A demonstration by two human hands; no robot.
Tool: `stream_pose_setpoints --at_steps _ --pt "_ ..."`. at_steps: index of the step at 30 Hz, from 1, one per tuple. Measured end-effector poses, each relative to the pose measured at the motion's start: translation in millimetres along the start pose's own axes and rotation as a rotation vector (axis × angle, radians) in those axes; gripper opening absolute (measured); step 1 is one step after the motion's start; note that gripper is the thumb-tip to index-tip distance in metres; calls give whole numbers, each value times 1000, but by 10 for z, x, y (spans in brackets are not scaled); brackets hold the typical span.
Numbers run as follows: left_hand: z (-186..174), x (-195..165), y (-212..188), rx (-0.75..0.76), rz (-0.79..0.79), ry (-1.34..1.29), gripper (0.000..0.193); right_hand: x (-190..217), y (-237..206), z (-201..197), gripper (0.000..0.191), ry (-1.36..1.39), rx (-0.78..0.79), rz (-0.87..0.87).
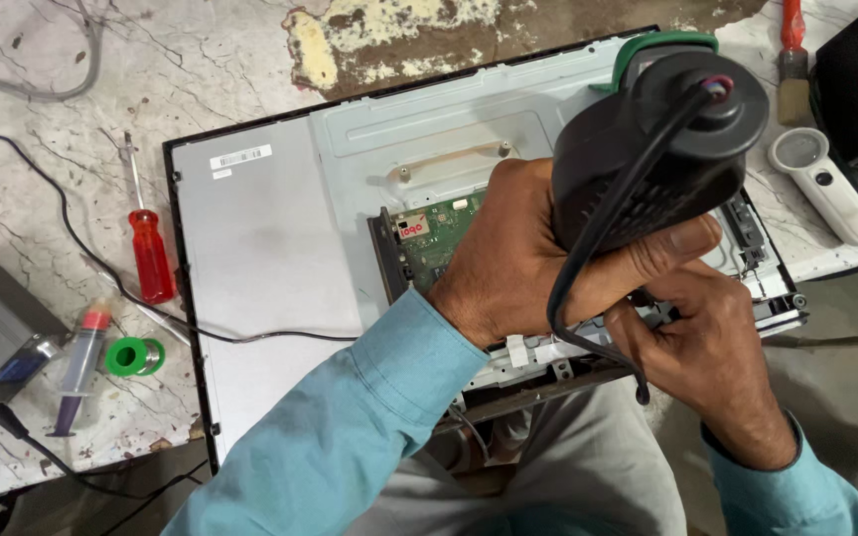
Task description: The person holds a hot air gun over the circuit board of an opened television while working on its components with the other hand, occasionally using a small hand tool on the board. A multimeter rests on the television chassis beside the work area as the person continues heating and manipulating the board.
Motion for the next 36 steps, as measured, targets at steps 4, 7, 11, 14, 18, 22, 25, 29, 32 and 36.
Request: stream_pose_setpoints --at_steps 4,7,11,14,18,22,25,29,32,36 --pt "-9 -36 -5 -7 38 -45 37 19 4 -7 19 27 -4 0" --pt "-13 -66 -19 -8 65 -78 39 -31 -5 10 17 29 10 53" --pt "5 -16 -3 -7 34 -20 37 -40 -8 7 17 1 1 43" --pt "10 -23 6 0 35 -41 38 -20 -6 2 19 26 -8 13" --pt "4 -22 -1 -9 38 -31 38 -49 -10 10 17 23 -1 22" --pt "21 21 4 4 21 -5 37 -27 -15 10 17 -6 3 -27" --pt "20 1 0 -3 56 -12 39 -65 -21 -1 17 -13 -8 -3" --pt "16 -4 -11 -5 58 -33 41 -75 -25 4 15 -27 -5 3" --pt "13 -2 -10 -16 53 -9 39 -76 -21 14 15 -13 6 19" --pt "17 -2 4 -6 56 16 38 -49 -13 2 15 -57 -7 -8"
Point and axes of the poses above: each hand's wrist, its own y-axis towards the middle knuckle, its own z-axis out of the palm, x = y × z, the point moved 10 cm from there along y, towards the middle knuckle, and after that the axes turned 13 degrees about -x, right-handed, at the moved point
